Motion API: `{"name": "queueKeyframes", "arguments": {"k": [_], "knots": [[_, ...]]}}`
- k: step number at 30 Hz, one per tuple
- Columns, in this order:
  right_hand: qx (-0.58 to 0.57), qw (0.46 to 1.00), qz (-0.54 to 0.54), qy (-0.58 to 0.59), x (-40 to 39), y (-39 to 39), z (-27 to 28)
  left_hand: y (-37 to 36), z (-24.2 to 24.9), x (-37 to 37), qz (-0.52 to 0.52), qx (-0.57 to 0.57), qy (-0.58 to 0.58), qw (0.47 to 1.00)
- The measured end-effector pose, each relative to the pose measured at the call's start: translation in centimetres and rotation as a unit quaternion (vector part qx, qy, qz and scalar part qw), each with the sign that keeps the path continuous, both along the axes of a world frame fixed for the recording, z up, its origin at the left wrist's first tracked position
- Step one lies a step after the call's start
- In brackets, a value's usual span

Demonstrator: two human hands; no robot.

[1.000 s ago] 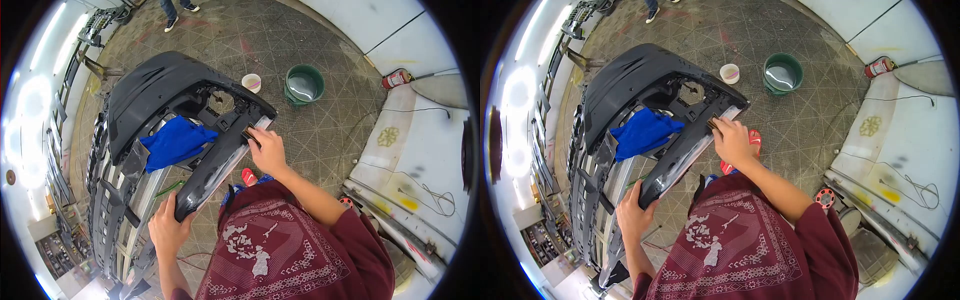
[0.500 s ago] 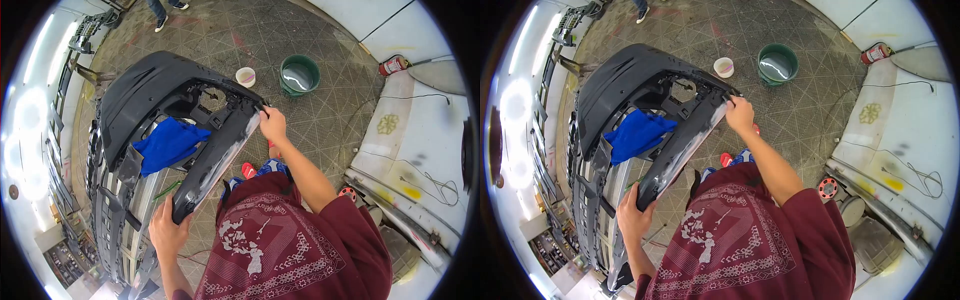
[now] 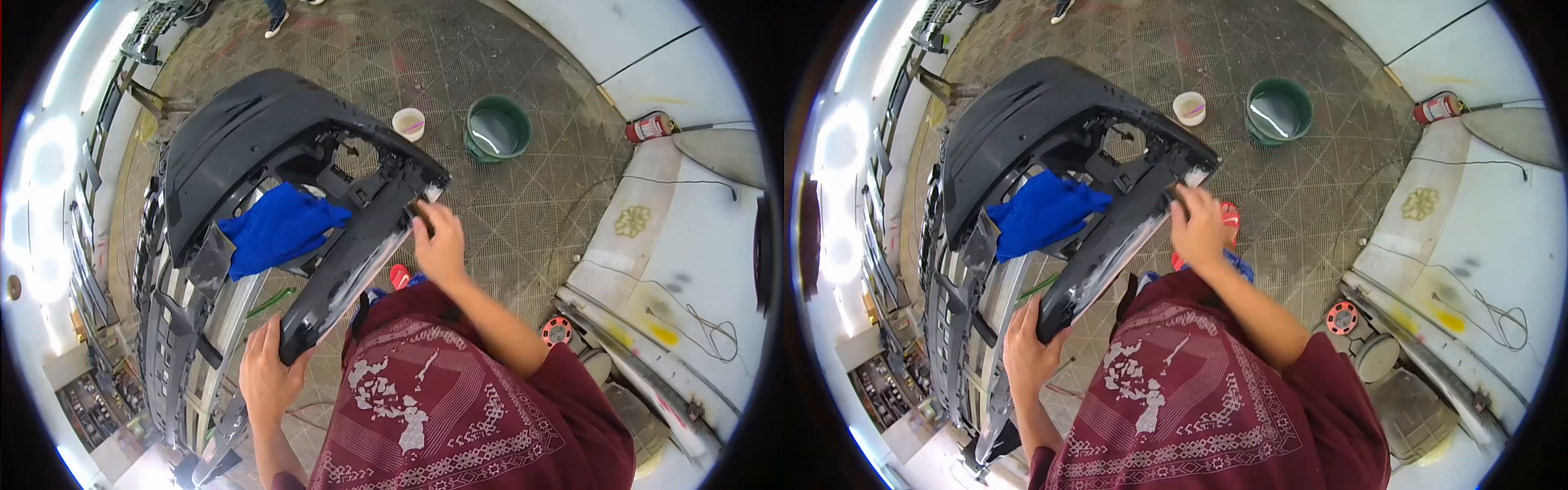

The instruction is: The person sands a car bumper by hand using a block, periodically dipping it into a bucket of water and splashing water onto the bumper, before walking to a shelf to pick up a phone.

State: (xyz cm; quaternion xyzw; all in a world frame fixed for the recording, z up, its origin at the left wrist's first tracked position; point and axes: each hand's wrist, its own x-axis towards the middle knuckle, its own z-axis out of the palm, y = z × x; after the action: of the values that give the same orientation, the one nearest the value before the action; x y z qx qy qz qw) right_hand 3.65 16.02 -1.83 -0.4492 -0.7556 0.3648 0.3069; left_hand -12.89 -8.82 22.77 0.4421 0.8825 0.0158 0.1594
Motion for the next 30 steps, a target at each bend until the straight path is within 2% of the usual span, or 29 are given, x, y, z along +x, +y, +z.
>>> {"name": "queueKeyframes", "arguments": {"k": [1, 2, 3, 5, 7, 8, 9, 11, 12, 13, 15, 16, 17, 19, 21, 22, 23, 25, 26, 27, 29, 30], "knots": [[0.003, 1.0, 0.011, 0.015, 0.4, 1.3, -1.3, -0.1, 0.3, 0.0, -0.002, -0.008, -0.003, 1.0], [-0.042, 0.999, -0.018, 0.026, 0.1, 3.6, -3.1, 0.3, 0.3, 0.2, 0.014, -0.005, -0.007, 1.0], [-0.161, 0.986, -0.036, -0.024, 0.1, 6.3, -5.1, 0.5, 0.1, 0.6, 0.035, 0.002, -0.012, 0.999], [-0.24, 0.968, -0.048, -0.063, 0.0, 7.9, -4.8, 0.1, 0.2, 0.8, 0.03, 0.003, -0.009, 1.0], [-0.048, 0.997, -0.062, -0.028, -0.2, 4.3, -3.7, 0.4, 0.3, 0.2, 0.032, 0.013, 0.002, 0.999], [-0.022, 0.999, -0.032, -0.024, -0.1, 2.0, -1.0, 0.3, 0.4, 0.0, 0.001, 0.007, 0.012, 1.0], [0.013, 1.0, -0.011, 0.001, 0.1, 0.6, -0.5, 0.3, 0.4, -0.1, -0.03, 0.001, 0.023, 0.999], [0.016, 1.0, 0.0, 0.0, 0.7, 3.2, -3.3, 0.1, 0.5, 0.0, -0.028, 0.001, 0.013, 1.0], [-0.129, 0.99, -0.022, -0.047, 0.8, 5.7, -5.5, 0.2, 0.2, 0.0, -0.028, 0.011, 0.006, 1.0], [-0.196, 0.979, -0.019, -0.055, 1.0, 7.9, -7.0, 0.2, 0.2, 0.1, -0.023, 0.013, 0.003, 1.0], [-0.093, 0.992, -0.04, -0.08, 0.4, 7.3, -6.4, 0.3, 0.5, 0.1, 0.002, 0.008, -0.002, 1.0], [-0.04, 0.997, -0.028, -0.055, 0.4, 6.0, -5.2, 0.2, 0.6, 0.0, -0.001, -0.001, -0.002, 1.0], [0.01, 0.999, -0.016, -0.031, 0.6, 3.6, -2.2, 0.0, 0.5, 0.0, 0.008, 0.0, -0.004, 1.0], [0.029, 0.999, 0.026, 0.001, 0.7, 2.6, -1.4, 0.0, 0.4, -0.2, -0.018, -0.009, -0.003, 1.0], [-0.046, 0.999, 0.001, -0.01, 0.7, 4.5, -2.7, -0.3, 0.2, -0.2, -0.022, -0.015, 0.002, 1.0], [-0.203, 0.978, -0.006, -0.043, 0.7, 6.5, -2.5, -0.4, -0.1, 0.0, -0.023, -0.014, 0.009, 1.0], [-0.265, 0.961, -0.014, -0.083, 0.1, 7.4, -1.3, -0.6, -0.2, 0.1, -0.02, -0.014, 0.005, 1.0], [-0.024, 0.993, -0.031, -0.108, 0.1, 4.7, -2.9, -0.6, 0.0, -0.5, -0.015, 0.003, -0.01, 1.0], [0.016, 0.998, -0.009, -0.058, 0.1, 2.5, -0.6, -0.7, -0.1, -0.7, -0.021, 0.004, -0.004, 1.0], [0.008, 0.999, 0.028, -0.04, 0.4, 0.6, 1.4, -0.7, -0.1, -0.5, -0.016, 0.005, -0.005, 1.0], [0.035, 0.998, 0.051, -0.019, 0.8, 0.2, 0.8, -0.5, 0.1, -0.5, 0.002, -0.012, -0.027, 1.0], [0.005, 0.998, 0.043, -0.034, 0.8, 1.7, -1.0, -0.5, 0.2, -0.6, -0.003, -0.017, -0.031, 0.999]]}}
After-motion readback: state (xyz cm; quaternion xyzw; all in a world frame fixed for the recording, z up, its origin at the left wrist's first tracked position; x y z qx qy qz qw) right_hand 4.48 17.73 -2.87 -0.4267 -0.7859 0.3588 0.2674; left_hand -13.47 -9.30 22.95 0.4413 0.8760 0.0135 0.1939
